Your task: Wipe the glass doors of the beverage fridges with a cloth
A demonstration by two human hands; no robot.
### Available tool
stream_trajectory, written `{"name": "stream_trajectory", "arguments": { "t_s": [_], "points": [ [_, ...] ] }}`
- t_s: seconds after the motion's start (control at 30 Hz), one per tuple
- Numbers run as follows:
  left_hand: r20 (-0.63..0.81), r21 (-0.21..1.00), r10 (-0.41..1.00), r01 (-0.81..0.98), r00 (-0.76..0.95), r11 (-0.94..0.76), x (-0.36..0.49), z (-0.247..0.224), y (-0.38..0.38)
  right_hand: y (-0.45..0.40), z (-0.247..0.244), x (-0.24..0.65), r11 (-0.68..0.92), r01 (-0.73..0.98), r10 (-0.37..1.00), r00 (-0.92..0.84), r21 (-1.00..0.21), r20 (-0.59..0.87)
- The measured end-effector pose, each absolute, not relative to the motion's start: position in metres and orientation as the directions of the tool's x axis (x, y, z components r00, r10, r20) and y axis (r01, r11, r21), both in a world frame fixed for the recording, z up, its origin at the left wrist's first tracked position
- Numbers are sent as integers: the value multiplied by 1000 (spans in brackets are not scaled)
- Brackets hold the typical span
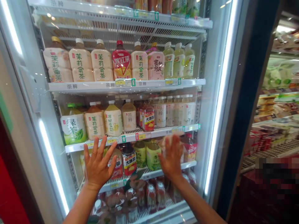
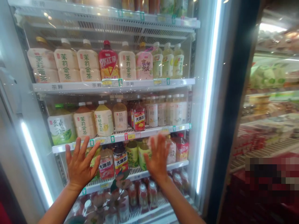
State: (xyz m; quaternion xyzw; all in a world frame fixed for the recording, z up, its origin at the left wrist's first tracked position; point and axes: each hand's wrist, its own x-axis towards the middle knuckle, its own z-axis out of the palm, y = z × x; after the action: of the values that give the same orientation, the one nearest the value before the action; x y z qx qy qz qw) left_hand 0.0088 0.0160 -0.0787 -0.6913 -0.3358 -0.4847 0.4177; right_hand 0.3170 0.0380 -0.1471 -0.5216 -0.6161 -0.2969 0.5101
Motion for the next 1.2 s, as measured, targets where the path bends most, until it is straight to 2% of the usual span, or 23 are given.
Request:
{"name": "stream_trajectory", "arguments": {
  "t_s": [0.07, 0.1, 0.13, 0.2, 0.27, 0.3, 0.4, 0.53, 0.63, 0.73, 0.8, 0.9, 0.97, 1.1, 1.17, 1.2],
  "points": [
    [949, -255, 59, 867, 308, -428, 9, -79, 17, 46, -158, 373, 188, 875, 343, 366, -445, 865],
    [950, -253, 61, 867, 307, -429, 9, -79, 17, 50, -155, 394, 158, 824, 332, 475, -545, 815],
    [951, -250, 60, 868, 304, -429, 9, -79, 17, 54, -148, 408, 145, 782, 314, 544, -606, 778],
    [952, -244, 61, 868, 299, -432, 9, -79, 18, 58, -127, 412, 146, 763, 285, 577, -630, 765],
    [954, -240, 62, 868, 295, -434, 9, -80, 18, 58, -101, 387, 175, 822, 274, 488, -542, 829],
    [954, -239, 62, 868, 294, -434, 9, -80, 18, 56, -89, 366, 199, 866, 274, 401, -459, 874],
    [954, -241, 62, 870, 295, -430, 8, -81, 18, 43, -58, 292, 306, 945, 276, 30, -117, 961],
    [953, -229, 83, 873, 291, -431, 6, -81, 18, 25, -29, 215, 451, 857, 246, -387, 249, 888],
    [950, -229, 93, 866, 299, -444, 7, -80, 17, 21, -21, 203, 498, 759, 200, -571, 419, 796],
    [952, -231, 86, 872, 295, -431, 9, -78, 16, 27, -22, 234, 487, 723, 186, -633, 489, 751],
    [953, -233, 80, 875, 292, -423, 9, -77, 16, 33, -26, 273, 434, 790, 227, -561, 433, 796],
    [955, -234, 70, 873, 290, -427, 9, -79, 17, 43, -36, 342, 303, 933, 301, -287, 195, 909],
    [955, -233, 68, 870, 290, -435, 9, -80, 18, 50, -41, 385, 245, 969, 311, -106, 28, 944],
    [955, -231, 65, 866, 288, -443, 9, -82, 20, 66, -42, 434, 211, 911, 277, 290, -353, 916],
    [956, -233, 59, 865, 287, -444, 9, -82, 20, 73, -38, 429, 208, 859, 250, 416, -468, 874],
    [956, -234, 57, 864, 288, -445, 9, -82, 20, 74, -36, 419, 208, 854, 236, 429, -477, 872]
  ]
}}
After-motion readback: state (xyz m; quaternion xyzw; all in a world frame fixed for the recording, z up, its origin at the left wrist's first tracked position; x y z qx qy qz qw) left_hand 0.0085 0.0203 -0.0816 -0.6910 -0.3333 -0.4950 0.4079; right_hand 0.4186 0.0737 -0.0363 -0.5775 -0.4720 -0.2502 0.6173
